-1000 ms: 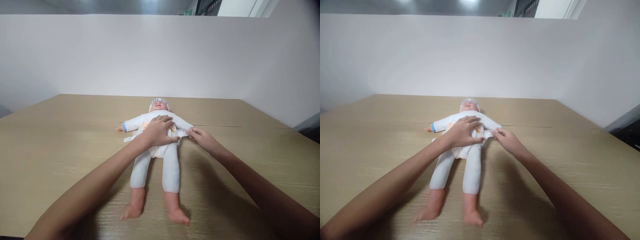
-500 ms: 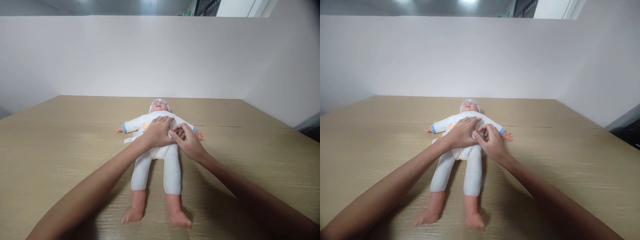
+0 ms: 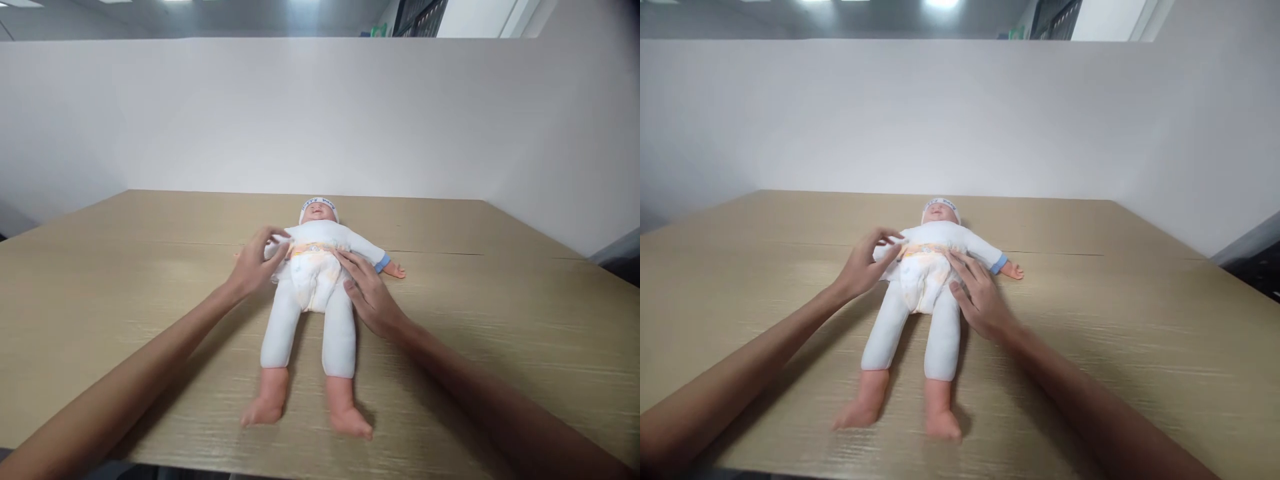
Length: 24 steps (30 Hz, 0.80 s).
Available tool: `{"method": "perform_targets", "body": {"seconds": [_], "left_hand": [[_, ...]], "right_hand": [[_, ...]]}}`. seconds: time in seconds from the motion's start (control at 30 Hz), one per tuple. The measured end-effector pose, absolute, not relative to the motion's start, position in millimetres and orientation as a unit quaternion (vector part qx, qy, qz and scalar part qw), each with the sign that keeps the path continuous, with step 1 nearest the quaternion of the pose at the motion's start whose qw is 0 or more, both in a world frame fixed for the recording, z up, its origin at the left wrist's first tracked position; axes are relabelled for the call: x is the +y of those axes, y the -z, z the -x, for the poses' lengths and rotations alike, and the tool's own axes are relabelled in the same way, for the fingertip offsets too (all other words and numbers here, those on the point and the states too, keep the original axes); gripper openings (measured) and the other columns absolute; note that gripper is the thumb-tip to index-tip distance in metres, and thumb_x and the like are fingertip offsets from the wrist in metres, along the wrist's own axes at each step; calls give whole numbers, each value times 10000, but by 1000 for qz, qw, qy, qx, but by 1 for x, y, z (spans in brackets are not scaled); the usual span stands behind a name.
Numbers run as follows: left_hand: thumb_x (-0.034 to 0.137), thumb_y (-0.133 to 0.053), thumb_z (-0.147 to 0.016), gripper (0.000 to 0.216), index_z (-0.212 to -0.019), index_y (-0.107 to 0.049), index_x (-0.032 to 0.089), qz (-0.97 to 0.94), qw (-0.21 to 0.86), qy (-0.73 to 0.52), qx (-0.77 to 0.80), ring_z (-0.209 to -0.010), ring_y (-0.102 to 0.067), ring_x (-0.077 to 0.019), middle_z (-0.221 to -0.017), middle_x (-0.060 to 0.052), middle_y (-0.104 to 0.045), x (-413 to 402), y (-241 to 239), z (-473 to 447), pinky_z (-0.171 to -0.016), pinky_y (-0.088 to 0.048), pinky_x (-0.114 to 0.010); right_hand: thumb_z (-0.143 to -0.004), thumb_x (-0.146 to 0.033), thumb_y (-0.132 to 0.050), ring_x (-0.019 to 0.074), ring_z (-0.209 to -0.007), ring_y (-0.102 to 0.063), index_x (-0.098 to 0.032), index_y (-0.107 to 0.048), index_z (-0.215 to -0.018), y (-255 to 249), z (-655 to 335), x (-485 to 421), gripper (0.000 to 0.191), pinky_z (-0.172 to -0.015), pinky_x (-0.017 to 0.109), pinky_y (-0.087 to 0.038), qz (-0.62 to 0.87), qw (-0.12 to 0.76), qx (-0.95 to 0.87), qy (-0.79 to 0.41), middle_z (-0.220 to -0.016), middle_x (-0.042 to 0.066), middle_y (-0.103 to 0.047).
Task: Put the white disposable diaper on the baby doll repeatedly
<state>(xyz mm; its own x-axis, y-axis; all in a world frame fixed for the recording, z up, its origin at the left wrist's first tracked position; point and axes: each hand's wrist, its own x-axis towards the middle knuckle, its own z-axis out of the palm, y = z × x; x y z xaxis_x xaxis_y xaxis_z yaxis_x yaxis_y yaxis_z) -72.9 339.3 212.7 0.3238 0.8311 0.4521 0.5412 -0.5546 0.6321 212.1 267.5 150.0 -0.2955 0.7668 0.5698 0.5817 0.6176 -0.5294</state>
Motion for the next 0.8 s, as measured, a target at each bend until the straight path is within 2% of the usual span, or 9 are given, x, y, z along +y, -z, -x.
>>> {"method": "perform_targets", "body": {"seconds": [0.1, 0.23, 0.37, 0.47, 0.53, 0.63, 0.8], "left_hand": [[548, -548, -1031, 330, -1097, -631, 235, -789, 145, -309, 510, -1078, -659, -307, -1210, -109, -732, 339, -186, 107, -1013, -511, -461], [516, -597, -965, 293, -1007, -611, 227, -811, 91, -248, 522, -1094, -623, -354, -1093, -129, -713, 339, -167, 125, -1039, -465, -514], [477, -701, -870, 269, -879, -589, 232, -781, 164, -261, 543, -1037, -608, -344, -972, -102, -680, 347, -166, 123, -1005, -448, -488], [444, -760, -801, 273, -779, -585, 236, -753, 231, -277, 551, -925, -599, -308, -857, -74, -661, 355, -166, 123, -874, -457, -416], [404, -775, -764, 255, -746, -589, 230, -731, 271, -288, 556, -839, -588, -268, -815, -56, -659, 359, -166, 125, -777, -440, -368], [353, -756, -746, 212, -802, -603, 217, -687, 355, -314, 551, -722, -566, -206, -768, -22, -653, 362, -167, 126, -679, -406, -317], [349, -685, -816, 291, -1062, -632, 204, -614, 459, -385, 514, -705, -564, -153, -856, -16, -695, 361, -181, 117, -670, -409, -281]], "right_hand": [[-1160, -467, -354, 315, -1580, -430, -341, -412, -1709, -151, -213, 268, 566, -1328, 573, -334, 425, 413, -801, -90, -1682, 87, -493], [-1142, -434, -420, 345, -1437, -535, -327, -593, -1574, -170, -206, 269, 478, -1241, 584, -412, 454, 409, -791, -19, -1545, 105, -591], [-1107, -393, -515, 342, -1204, -622, -267, -747, -1297, -209, -180, 277, 325, -1086, 550, -497, 449, 402, -796, 49, -1339, 138, -673], [-1093, -389, -549, 318, -1100, -655, -264, -753, -1152, -233, -155, 292, 246, -1010, 506, -518, 415, 336, -846, 13, -1134, 107, -718], [-1064, -418, -603, 317, -1102, -661, -259, -747, -1099, -239, -141, 305, 217, -1016, 501, -509, 413, 278, -867, -21, -1116, 93, -727], [-993, -453, -693, 316, -1083, -661, -244, -744, -1108, -239, -131, 318, 244, -984, 477, -499, 447, 228, -863, -65, -1106, 84, -727], [-929, -474, -742, 292, -1002, -657, -209, -688, -1350, -236, -130, 322, 500, -910, 416, -480, 491, 234, -830, -126, -1027, 61, -708]]}}
